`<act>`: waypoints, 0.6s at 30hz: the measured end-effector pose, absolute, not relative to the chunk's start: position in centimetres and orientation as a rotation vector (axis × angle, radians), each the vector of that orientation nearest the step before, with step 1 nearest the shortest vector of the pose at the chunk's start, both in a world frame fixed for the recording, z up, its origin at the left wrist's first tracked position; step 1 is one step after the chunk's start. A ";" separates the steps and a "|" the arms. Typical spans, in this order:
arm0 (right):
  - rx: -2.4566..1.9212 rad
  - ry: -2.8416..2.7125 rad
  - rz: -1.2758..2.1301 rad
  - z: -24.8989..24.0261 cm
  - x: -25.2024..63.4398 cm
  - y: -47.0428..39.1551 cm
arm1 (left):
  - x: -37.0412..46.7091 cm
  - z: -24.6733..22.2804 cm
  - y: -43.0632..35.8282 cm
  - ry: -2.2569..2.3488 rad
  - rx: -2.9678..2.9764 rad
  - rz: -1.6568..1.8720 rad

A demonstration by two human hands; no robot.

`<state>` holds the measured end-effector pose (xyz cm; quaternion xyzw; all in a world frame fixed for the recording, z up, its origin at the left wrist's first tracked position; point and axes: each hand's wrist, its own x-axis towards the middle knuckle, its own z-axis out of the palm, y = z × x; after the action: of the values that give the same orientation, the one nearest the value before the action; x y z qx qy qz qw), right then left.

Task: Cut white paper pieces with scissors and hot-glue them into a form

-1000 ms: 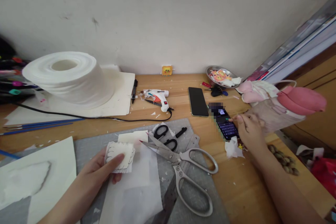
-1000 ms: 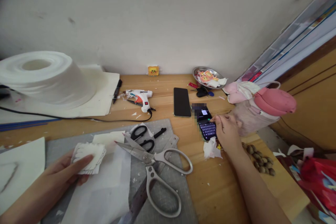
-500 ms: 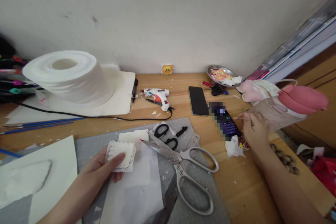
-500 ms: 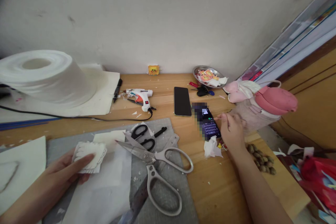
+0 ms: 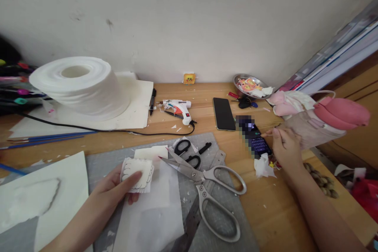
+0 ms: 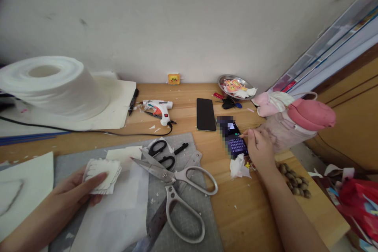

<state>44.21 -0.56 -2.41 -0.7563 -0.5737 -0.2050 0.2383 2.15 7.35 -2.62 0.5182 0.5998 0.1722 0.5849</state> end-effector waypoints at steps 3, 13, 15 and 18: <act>-2.065 -1.574 -0.574 -2.3 44.2 -0.5 | 2.0 -2.8 7.4 1.295 1.160 0.450; -2.041 -1.537 -0.560 -2.1 44.0 -0.4 | 1.7 -3.4 7.4 1.248 1.104 0.471; -2.043 -1.530 -0.569 -2.1 44.0 -0.4 | 1.8 -3.4 7.4 1.248 1.129 0.492; -2.044 -1.529 -0.567 -1.9 44.0 -0.5 | 1.9 -3.2 7.4 1.262 1.137 0.470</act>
<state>44.04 -0.55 -1.88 -0.7548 -0.5645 -0.2093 0.2605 1.93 7.39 -3.23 0.4978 0.5524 0.2057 0.6362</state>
